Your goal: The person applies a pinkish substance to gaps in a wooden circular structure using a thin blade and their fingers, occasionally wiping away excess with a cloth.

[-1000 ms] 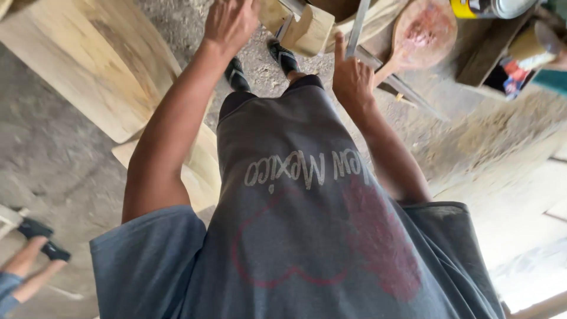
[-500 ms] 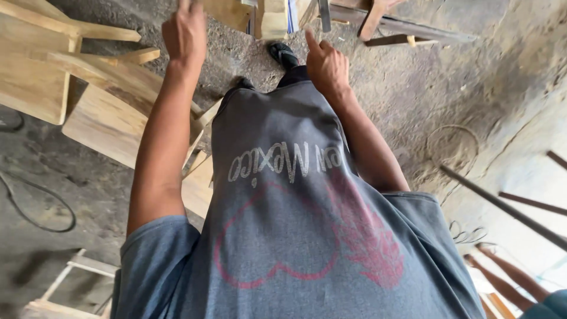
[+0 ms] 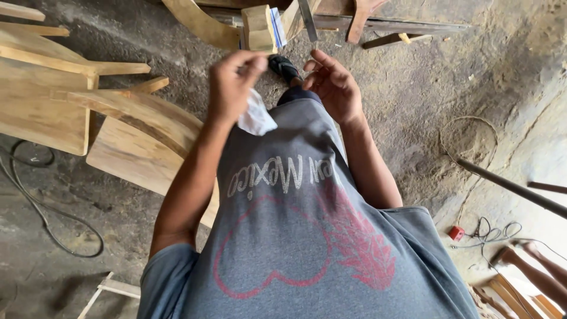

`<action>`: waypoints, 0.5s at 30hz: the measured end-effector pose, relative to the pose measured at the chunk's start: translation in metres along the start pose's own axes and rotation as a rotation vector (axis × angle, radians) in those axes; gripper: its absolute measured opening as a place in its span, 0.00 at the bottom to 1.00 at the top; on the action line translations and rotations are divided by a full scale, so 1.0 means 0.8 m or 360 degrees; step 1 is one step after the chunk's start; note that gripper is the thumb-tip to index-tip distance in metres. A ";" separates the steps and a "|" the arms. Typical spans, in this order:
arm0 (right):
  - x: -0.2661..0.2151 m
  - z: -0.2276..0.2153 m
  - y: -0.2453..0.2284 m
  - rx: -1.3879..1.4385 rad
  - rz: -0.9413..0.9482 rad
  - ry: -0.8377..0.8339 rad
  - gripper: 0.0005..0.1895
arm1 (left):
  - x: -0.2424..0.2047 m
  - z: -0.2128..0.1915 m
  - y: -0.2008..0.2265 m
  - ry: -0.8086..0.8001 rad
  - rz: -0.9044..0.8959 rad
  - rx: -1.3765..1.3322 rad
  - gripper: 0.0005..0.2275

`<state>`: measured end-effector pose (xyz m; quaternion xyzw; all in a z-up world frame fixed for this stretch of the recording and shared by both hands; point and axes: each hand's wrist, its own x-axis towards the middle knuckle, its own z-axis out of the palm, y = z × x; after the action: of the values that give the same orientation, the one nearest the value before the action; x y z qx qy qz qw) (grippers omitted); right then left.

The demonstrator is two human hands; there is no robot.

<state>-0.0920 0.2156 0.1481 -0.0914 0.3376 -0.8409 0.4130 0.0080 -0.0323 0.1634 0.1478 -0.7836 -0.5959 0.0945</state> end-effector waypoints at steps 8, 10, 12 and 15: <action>-0.041 -0.057 -0.016 -0.1019 -0.0181 0.0449 0.23 | 0.010 0.033 0.070 -0.0152 0.0048 -0.0222 0.17; -0.058 -0.126 -0.018 -0.0919 -0.0148 0.0956 0.20 | 0.003 0.011 0.051 0.0002 0.0035 -0.0157 0.13; -0.068 -0.199 -0.021 -0.0886 -0.0168 0.1305 0.17 | -0.011 -0.022 0.027 0.0062 -0.0194 -0.0119 0.13; -0.079 -0.292 -0.026 -0.0898 -0.0264 0.1578 0.14 | -0.031 -0.061 -0.014 0.0247 -0.0258 0.0002 0.11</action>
<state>-0.1658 0.3878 -0.0071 0.1809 0.6939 -0.6902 0.0976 0.0481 -0.0707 0.1669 0.2565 -0.7597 -0.5880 0.1063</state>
